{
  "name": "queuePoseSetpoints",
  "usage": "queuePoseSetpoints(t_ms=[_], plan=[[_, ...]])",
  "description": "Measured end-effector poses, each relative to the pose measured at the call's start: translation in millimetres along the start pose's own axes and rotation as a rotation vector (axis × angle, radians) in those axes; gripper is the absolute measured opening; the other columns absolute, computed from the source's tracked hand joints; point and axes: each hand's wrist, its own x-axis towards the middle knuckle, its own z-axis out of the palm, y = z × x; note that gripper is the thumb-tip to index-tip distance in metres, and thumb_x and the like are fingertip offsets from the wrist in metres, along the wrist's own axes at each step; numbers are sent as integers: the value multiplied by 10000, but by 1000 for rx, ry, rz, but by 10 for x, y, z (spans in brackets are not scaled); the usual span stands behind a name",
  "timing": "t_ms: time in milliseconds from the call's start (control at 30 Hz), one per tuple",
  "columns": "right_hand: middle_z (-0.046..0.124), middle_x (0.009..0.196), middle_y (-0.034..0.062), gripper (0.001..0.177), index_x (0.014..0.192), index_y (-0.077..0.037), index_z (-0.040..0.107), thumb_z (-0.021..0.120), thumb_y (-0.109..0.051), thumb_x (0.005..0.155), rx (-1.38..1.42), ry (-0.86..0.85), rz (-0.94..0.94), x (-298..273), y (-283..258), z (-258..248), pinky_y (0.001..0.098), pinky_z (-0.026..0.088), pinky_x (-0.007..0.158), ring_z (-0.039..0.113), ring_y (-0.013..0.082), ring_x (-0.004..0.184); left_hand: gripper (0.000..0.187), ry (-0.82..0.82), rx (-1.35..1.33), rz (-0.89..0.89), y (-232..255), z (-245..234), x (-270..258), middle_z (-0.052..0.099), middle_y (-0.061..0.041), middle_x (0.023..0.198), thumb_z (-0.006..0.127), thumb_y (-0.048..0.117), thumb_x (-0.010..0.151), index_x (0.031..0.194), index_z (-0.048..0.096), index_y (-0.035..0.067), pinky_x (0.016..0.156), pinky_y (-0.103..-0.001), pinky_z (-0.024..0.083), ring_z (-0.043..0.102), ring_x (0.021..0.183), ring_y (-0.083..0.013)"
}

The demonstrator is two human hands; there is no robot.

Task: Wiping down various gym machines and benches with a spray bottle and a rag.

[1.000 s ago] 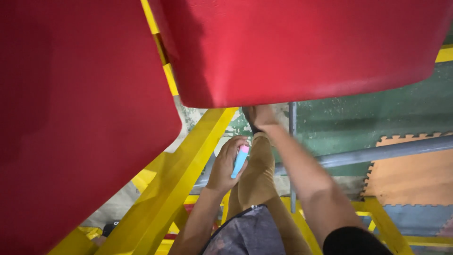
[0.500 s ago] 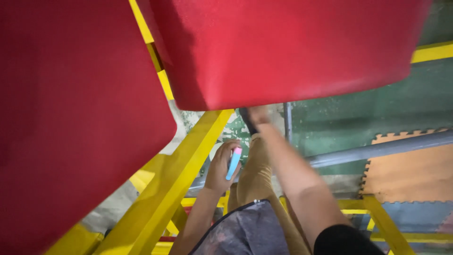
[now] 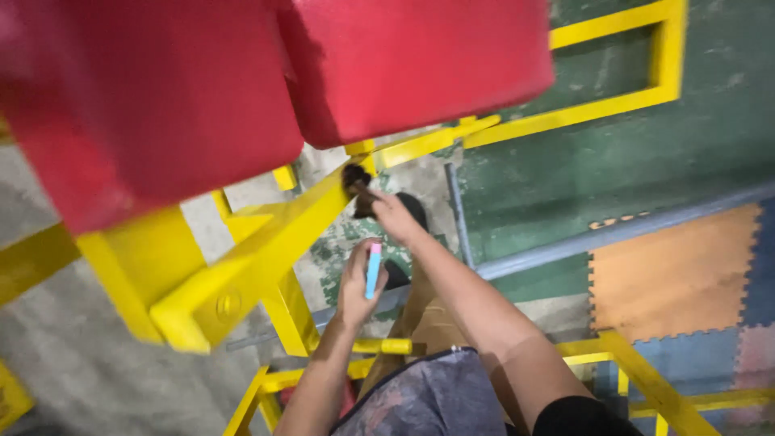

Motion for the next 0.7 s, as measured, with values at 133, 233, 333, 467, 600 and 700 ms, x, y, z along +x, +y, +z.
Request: queuePoseSetpoints(t_ms=[133, 233, 333, 467, 600, 700], plan=[[667, 1303, 121, 494, 1411, 21, 580, 406, -40, 952, 169, -223, -56, -757, -641, 434, 321, 484, 1053, 622, 187, 1179, 495, 94, 88, 52, -111, -28, -404, 621, -194, 1235, 661, 63, 856, 1335, 533, 62, 949, -447, 514, 629, 1118, -419], [671, 1314, 160, 478, 1365, 73, 605, 421, -20, 934, 378, -251, -57, -1279, -708, 629, 380, 480, 1074, 629, 252, 1208, 480, 129, 67, 101, 112, -140, -781, 627, -194, 1193, 683, 86, 865, 1319, 529, 61, 938, -449, 515, 640, 1098, -410], [654, 1356, 189, 482, 1362, 95, 589, 420, -29, 928, 594, -245, -155, -1820, -848, 791, 432, 460, 1129, 619, 306, 1260, 472, 171, 41, 157, 490, -340, -1113, 645, -192, 1170, 684, 105, 876, 1317, 525, 53, 926, -451, 521, 653, 1075, -397], [629, 1398, 192, 526, 1404, 56, 550, 368, -117, 942, 662, -167, -323, -2633, -1198, 1048, 452, 421, 1186, 595, 323, 1316, 518, 126, 123, 320, 670, -497, -1373, 641, -219, 1140, 703, 93, 840, 1319, 516, 28, 913, -473, 511, 634, 1065, -414], [634, 1388, 208, 531, 1423, 50, 546, 329, -165, 989, 610, -171, -454, -3334, -1555, 1291, 464, 410, 1178, 589, 335, 1307, 561, 140, 106, 331, 942, -594, -1564, 633, -238, 1189, 695, 75, 830, 1347, 486, 12, 899, -480, 510, 637, 1074, -415], [617, 1425, 196, 525, 1430, 48, 557, 328, -141, 997, 415, -179, -507, -3769, -1824, 1463, 465, 407, 1182, 567, 332, 1329, 525, 70, 53, 341, 1178, -692, -1727, 665, -208, 1139, 673, 75, 827, 1322, 503, 38, 900, -467, 541, 682, 1049, -391]])
